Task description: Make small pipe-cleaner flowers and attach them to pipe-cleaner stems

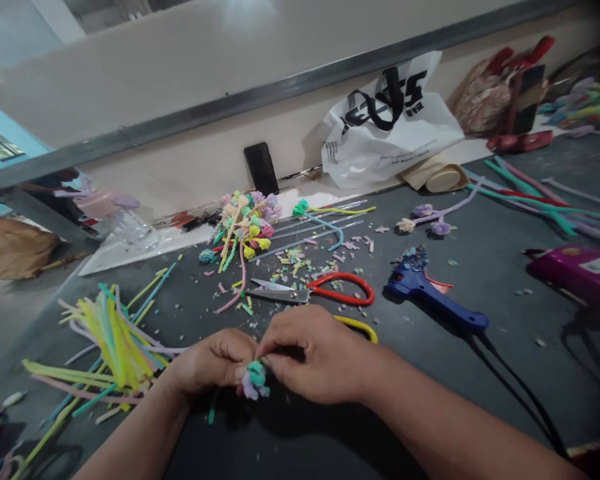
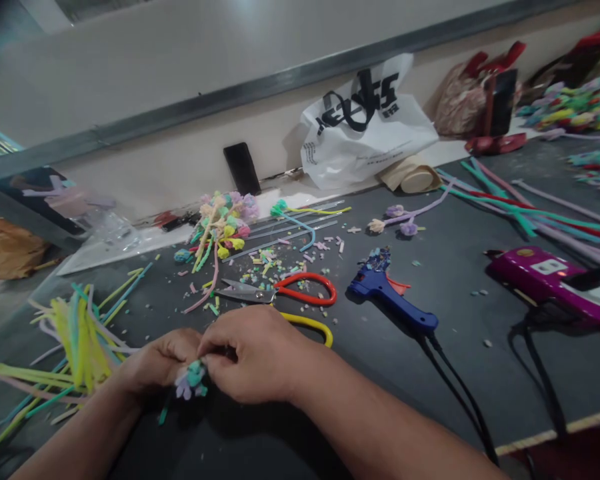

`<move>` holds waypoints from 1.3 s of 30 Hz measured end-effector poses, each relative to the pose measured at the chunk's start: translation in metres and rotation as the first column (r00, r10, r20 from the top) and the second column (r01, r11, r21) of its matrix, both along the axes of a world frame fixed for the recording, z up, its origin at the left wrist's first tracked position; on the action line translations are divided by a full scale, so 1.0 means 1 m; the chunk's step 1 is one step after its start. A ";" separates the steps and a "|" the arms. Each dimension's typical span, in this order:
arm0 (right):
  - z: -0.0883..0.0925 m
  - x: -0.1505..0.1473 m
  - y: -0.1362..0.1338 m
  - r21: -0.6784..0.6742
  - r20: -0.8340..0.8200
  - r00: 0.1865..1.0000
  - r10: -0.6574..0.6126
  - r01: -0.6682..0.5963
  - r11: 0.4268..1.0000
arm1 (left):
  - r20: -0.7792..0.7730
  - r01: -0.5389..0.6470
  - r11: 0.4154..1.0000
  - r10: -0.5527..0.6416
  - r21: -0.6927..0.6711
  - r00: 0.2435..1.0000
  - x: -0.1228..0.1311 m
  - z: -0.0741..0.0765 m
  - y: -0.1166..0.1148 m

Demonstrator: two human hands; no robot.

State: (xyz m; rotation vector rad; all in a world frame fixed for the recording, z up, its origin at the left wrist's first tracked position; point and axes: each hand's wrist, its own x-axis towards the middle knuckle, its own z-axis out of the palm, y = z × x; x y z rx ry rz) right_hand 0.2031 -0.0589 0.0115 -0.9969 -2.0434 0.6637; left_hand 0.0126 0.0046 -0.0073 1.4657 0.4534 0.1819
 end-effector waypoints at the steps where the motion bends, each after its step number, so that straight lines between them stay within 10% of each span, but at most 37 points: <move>1: 0.000 0.000 0.000 0.009 0.028 1.000 -0.011 0.011 1.000 | -0.008 0.013 1.000 -0.013 0.003 1.000 0.000 0.000 0.000; 39: 0.006 0.006 0.003 0.106 0.304 0.953 0.017 -0.052 0.993 | -0.112 0.055 0.998 -0.052 0.019 0.992 -0.007 -0.007 0.009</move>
